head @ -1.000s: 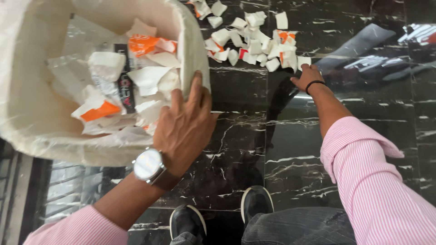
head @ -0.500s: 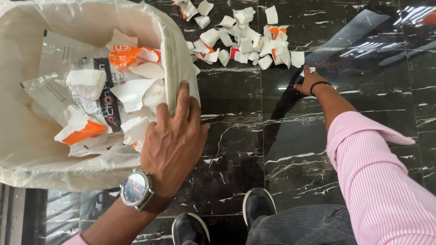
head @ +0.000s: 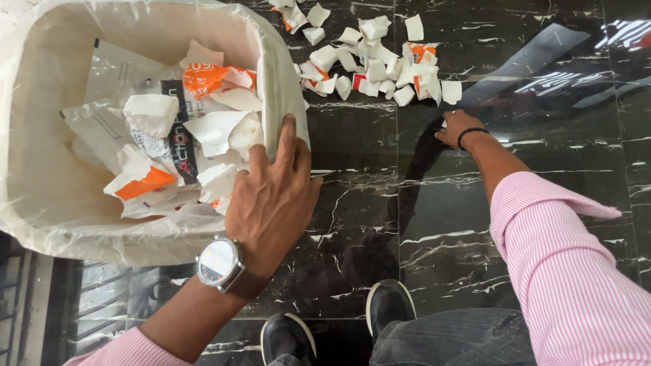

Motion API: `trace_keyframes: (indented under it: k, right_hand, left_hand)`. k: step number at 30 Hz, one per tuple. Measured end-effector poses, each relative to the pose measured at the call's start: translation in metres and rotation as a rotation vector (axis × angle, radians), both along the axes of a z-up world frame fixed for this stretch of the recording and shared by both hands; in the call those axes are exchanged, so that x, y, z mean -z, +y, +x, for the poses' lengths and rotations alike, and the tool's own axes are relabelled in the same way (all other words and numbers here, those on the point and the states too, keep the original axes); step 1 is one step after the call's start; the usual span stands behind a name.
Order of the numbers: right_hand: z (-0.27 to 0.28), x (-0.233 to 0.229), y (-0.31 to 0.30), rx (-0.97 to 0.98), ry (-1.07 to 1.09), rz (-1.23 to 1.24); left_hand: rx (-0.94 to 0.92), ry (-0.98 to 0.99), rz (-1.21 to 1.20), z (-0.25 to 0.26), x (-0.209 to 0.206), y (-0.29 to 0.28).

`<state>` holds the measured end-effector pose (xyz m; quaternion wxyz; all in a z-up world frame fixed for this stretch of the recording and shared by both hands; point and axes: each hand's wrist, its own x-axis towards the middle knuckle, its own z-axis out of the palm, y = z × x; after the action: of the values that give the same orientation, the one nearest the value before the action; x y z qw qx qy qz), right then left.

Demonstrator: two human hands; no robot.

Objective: The person kneels on a dark marble floor and picks up scattered pieces of white and orange paper trash by hand, placing them into a white plastic bag held open with the other hand. The person continues collecting the debris until the floor is clear.

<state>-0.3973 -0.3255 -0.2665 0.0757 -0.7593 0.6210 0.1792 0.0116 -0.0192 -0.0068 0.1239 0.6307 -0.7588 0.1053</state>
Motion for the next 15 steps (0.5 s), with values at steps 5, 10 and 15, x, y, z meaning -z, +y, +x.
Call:
trace_keyframes:
  k: [5,10,15]
  right_hand:
    - [0.008,0.0,-0.003,-0.018,-0.054,-0.052]
    - [0.033,-0.027,0.008,0.019,-0.213,-0.2]
    - [0.064,-0.032,0.005,-0.032,-0.531,-0.395]
  left_hand:
    - [-0.004,-0.006,-0.017,0.0,0.001,0.001]
    - [-0.003,-0.012,-0.029,0.001,0.002,0.002]
    - [0.005,-0.017,-0.015,0.001,0.003,0.002]
